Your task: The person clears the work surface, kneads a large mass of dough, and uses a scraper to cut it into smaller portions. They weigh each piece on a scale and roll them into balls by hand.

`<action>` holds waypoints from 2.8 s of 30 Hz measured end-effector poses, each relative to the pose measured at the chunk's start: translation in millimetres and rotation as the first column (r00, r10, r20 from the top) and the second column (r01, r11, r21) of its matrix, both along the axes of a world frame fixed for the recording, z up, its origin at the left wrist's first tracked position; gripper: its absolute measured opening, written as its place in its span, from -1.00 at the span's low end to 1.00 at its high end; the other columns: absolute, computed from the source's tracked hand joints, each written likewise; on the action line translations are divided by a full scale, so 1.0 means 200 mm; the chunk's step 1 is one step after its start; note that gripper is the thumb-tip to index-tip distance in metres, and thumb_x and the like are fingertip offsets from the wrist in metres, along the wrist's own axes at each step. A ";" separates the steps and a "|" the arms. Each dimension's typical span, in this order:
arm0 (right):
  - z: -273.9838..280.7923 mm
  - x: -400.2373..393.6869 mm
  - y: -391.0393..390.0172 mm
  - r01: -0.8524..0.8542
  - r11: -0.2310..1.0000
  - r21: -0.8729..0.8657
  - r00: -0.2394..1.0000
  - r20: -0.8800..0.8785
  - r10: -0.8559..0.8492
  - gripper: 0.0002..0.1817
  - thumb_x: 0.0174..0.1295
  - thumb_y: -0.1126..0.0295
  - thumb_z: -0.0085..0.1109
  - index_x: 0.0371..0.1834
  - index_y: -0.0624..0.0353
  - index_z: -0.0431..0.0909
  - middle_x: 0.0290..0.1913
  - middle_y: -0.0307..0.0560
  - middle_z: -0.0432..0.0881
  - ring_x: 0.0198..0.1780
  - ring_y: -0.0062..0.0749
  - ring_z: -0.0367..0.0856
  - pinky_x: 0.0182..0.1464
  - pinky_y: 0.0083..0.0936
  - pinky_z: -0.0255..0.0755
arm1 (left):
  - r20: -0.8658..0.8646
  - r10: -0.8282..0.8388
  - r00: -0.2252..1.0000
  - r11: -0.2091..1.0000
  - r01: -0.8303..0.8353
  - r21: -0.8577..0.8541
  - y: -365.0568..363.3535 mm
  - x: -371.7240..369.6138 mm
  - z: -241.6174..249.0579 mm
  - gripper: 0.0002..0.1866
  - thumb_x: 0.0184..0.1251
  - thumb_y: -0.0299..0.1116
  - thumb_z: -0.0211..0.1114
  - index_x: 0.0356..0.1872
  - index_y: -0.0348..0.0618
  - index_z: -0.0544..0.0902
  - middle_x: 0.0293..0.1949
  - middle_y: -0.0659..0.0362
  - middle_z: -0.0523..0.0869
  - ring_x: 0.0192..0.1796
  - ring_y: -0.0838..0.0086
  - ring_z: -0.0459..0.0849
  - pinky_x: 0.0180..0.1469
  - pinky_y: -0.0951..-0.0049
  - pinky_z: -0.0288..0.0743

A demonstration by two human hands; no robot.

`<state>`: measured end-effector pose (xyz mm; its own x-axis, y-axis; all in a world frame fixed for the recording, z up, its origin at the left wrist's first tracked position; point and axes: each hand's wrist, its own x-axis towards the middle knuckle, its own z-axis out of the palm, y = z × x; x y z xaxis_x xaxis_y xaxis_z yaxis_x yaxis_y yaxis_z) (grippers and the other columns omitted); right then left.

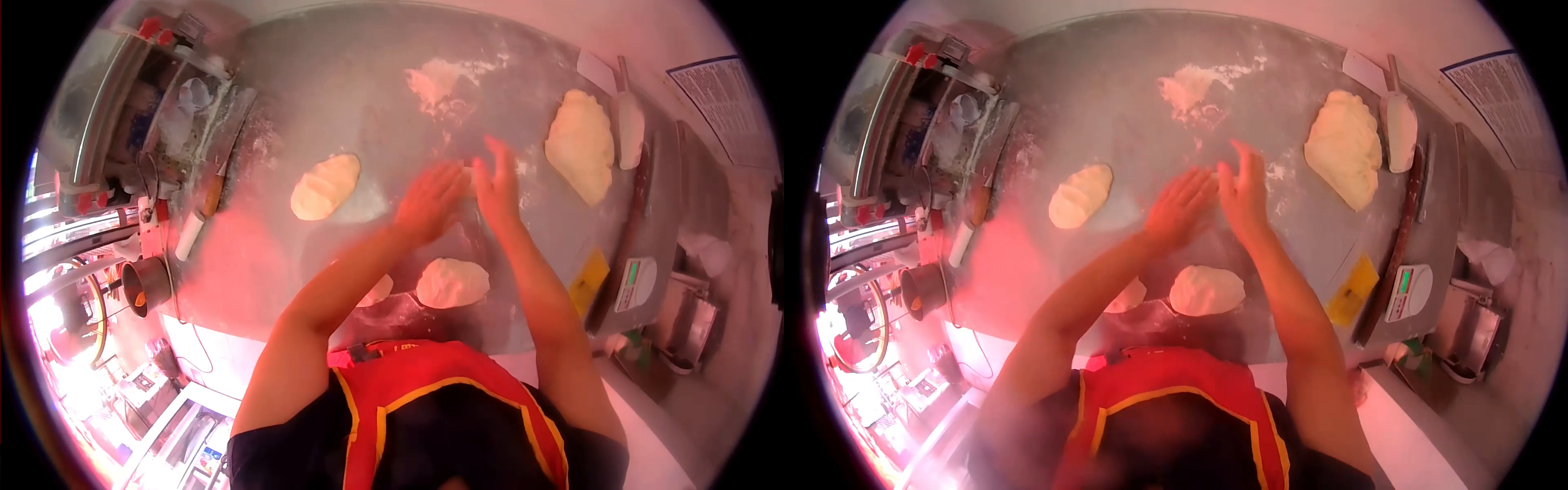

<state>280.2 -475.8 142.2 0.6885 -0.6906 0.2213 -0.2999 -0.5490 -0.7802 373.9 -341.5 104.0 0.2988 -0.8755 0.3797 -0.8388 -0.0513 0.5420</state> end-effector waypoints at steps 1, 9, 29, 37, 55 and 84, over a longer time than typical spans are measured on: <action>-0.01 0.03 -0.04 -0.034 0.999 0.021 0.998 -0.045 0.035 -0.58 0.37 0.36 -0.01 0.24 0.28 0.37 0.19 0.17 0.46 0.28 0.01 0.37 0.31 -0.28 0.22 | 0.011 -0.042 0.999 0.999 0.042 -0.005 0.01 -0.03 0.04 -0.62 0.32 -0.34 0.17 0.17 -0.05 0.53 0.19 -0.03 0.53 0.24 0.07 0.47 0.25 0.16 0.35; -0.25 -0.03 0.11 -0.143 0.917 -0.371 0.954 -0.298 0.028 -0.58 0.40 0.24 -0.21 0.20 0.18 0.44 0.25 0.10 0.46 0.33 0.03 0.31 0.31 0.02 0.15 | -0.124 0.264 0.956 0.942 -0.229 0.246 -0.12 -0.10 -0.09 -0.50 0.45 -0.25 -0.04 0.37 -0.12 0.31 0.44 0.08 0.25 0.51 0.22 0.10 0.50 0.07 -0.07; -0.16 -0.11 0.26 -0.221 0.973 -0.065 0.917 -0.353 0.185 -0.50 0.32 0.25 0.04 0.29 0.20 0.32 0.37 0.17 0.27 0.40 0.04 0.20 0.36 0.02 0.06 | -0.525 0.205 0.826 0.879 0.081 0.471 0.19 0.00 0.08 -0.72 0.15 -0.33 0.28 -0.10 -0.13 0.59 -0.07 0.00 0.59 0.01 0.04 0.55 0.01 0.13 0.46; -0.22 0.68 -0.21 -0.531 0.655 -0.538 0.829 -0.489 0.271 -0.39 0.42 0.08 -0.16 0.46 0.15 0.15 0.52 -0.09 0.11 0.55 -0.25 -0.05 0.50 0.08 -0.26 | -0.358 0.282 0.890 0.913 -0.133 0.387 0.40 0.05 0.07 -0.68 0.04 -0.36 0.39 -0.12 -0.05 0.62 -0.07 0.15 0.56 0.04 0.20 0.49 0.12 0.19 0.34; -0.37 0.39 -0.69 0.322 0.875 -0.362 0.791 -0.405 -0.458 -0.49 0.37 0.23 -0.16 0.23 0.42 0.31 0.23 0.37 0.35 0.28 0.17 0.30 0.31 -0.10 0.15 | -0.676 0.381 0.631 0.893 -0.060 0.446 0.45 0.04 0.18 -0.69 0.12 -0.47 0.35 -0.13 -0.18 0.48 -0.19 0.05 0.59 -0.15 0.19 0.56 -0.14 0.31 0.46; -0.18 0.23 0.27 -0.386 0.876 -0.289 0.851 -0.478 0.217 -0.39 0.32 0.09 0.01 0.36 0.20 0.26 0.36 0.13 0.34 0.38 -0.06 0.30 0.35 0.10 0.09 | 0.171 0.169 0.971 0.839 -0.233 0.491 0.17 0.13 0.00 -0.40 0.38 -0.16 -0.01 0.43 -0.06 0.22 0.49 0.08 0.15 0.53 0.22 0.05 0.46 -0.13 -0.13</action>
<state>325.2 -420.9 106.8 0.9315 -0.3598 0.0539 -0.3208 -0.8822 -0.3448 399.4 -307.5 104.5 0.4712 -0.8804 -0.0542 -0.8350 -0.4650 0.2942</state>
